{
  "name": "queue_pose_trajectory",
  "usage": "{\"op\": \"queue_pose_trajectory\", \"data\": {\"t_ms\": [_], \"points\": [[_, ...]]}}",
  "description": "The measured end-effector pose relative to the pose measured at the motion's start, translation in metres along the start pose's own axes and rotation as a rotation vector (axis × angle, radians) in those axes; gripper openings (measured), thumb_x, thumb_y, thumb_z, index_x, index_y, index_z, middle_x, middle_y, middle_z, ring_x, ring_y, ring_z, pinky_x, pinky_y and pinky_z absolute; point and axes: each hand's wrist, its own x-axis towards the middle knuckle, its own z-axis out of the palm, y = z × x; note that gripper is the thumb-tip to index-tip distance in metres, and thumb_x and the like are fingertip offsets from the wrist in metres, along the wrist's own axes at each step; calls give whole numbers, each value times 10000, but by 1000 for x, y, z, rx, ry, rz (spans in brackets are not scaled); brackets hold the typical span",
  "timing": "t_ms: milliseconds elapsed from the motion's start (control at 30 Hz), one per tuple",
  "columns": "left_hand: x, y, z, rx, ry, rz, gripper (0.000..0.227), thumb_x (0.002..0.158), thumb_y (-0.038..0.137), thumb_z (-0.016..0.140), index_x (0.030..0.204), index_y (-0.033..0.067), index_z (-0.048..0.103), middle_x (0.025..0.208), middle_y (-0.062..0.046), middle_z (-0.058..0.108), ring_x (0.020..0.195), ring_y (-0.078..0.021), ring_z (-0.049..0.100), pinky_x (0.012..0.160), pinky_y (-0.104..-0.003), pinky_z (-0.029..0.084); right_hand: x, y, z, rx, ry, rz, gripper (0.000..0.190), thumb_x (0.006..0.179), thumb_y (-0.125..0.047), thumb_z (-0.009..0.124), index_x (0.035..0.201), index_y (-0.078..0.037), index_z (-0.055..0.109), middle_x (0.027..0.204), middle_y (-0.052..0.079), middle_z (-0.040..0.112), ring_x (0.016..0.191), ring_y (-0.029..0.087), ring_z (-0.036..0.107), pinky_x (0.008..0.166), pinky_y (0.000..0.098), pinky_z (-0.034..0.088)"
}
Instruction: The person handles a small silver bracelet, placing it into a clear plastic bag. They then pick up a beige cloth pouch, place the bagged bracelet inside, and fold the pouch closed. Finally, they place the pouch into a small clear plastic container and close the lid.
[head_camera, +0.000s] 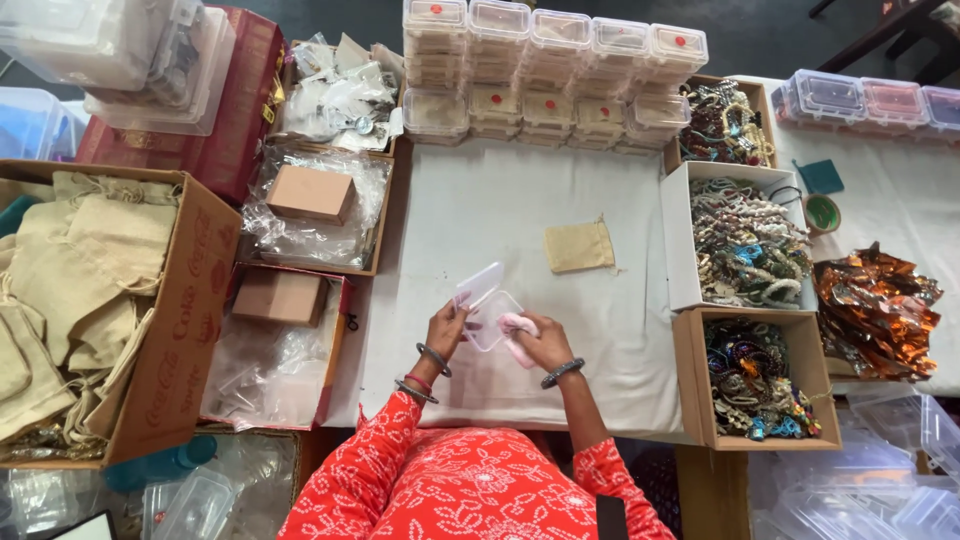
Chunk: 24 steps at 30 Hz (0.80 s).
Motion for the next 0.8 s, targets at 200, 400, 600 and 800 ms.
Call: {"op": "queue_pose_trajectory", "data": {"t_ms": [200,400,600,800], "points": [[20,-37,-14,-95,23,36,390,1057,286,539,1296,17,690,1216,-104,743,1044,-224,757,819,-361,630,9,-16,-31,167,315,57,227,871,-103,720,1092,-49,733,899,140,747,797,233,711,741,367,565],[-10,12,33,-121,-219,-72,471,1023,434,499,1363,124,600,1159,-70,683,1039,-192,711,814,-358,622,19,-16,32,-87,414,-217,375,801,-78,782,1168,-55,709,1143,142,698,1061,329,676,876,420,556],[-15,7,29,-190,-281,143,594,1051,597,362,1334,148,628,1175,-8,720,1035,-101,693,821,-261,599,-16,-61,50,-100,301,-398,451,799,-35,715,1245,-100,695,1159,85,662,1161,316,640,977,423,548],[-28,29,42,95,-113,133,501,1034,483,457,1320,107,623,1094,-45,719,1015,-114,712,730,-306,640,19,-16,34,-272,384,-53,437,869,-129,701,1304,-157,686,1130,100,642,1086,319,642,896,446,550]]}}
